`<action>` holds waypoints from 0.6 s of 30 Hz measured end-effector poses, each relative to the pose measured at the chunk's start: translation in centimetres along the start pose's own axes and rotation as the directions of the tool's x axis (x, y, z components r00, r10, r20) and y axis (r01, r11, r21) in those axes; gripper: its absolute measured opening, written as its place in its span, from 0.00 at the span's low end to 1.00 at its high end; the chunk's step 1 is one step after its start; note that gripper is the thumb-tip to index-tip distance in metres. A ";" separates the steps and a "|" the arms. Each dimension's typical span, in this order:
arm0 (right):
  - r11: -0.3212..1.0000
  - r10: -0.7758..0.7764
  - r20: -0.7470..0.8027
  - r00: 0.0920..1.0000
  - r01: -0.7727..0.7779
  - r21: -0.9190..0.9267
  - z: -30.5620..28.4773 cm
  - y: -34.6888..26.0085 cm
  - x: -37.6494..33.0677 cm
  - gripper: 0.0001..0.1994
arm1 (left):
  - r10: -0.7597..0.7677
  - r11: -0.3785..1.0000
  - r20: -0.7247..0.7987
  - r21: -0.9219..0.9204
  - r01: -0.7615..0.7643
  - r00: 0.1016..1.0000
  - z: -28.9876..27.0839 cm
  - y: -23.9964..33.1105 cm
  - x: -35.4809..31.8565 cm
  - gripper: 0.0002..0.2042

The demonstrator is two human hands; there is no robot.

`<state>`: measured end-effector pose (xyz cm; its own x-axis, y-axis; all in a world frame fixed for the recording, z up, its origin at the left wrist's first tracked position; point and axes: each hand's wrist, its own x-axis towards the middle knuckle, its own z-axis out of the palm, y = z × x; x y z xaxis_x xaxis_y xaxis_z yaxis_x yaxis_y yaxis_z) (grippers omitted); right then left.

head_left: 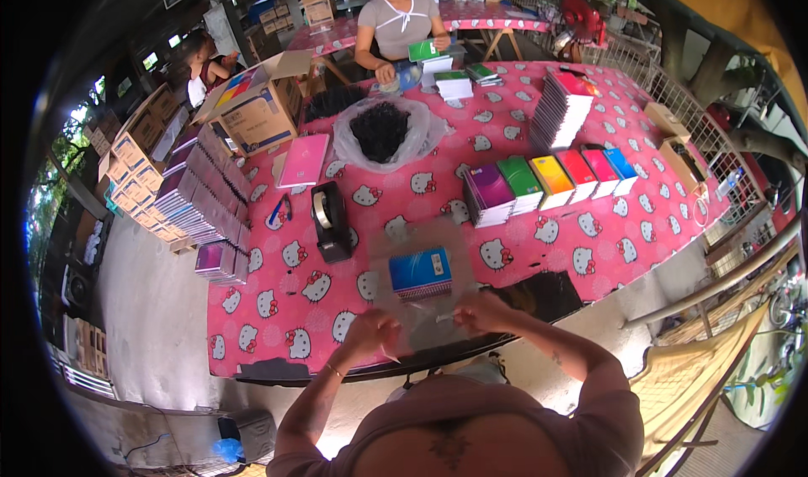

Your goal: The person organizes stacks of small notebooks by color, places a set of them into a clear plastic bag, and seals the bag using adhesive tape from a dispenser.

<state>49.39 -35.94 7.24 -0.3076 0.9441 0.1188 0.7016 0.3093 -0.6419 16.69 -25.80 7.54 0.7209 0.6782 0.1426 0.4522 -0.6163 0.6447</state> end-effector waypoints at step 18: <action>0.891 -0.008 -0.326 0.945 -0.141 -0.431 6.0 -7.3 6.9 0.29 | -0.019 0.992 -0.347 -0.123 -0.026 0.938 -3.1 -3.2 17.7 0.11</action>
<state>38.35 -32.38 8.19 -0.0868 0.9270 0.3648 0.9458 0.1917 -0.2623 26.38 -10.62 10.29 0.4855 0.7862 0.3822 0.3653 -0.5797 0.7284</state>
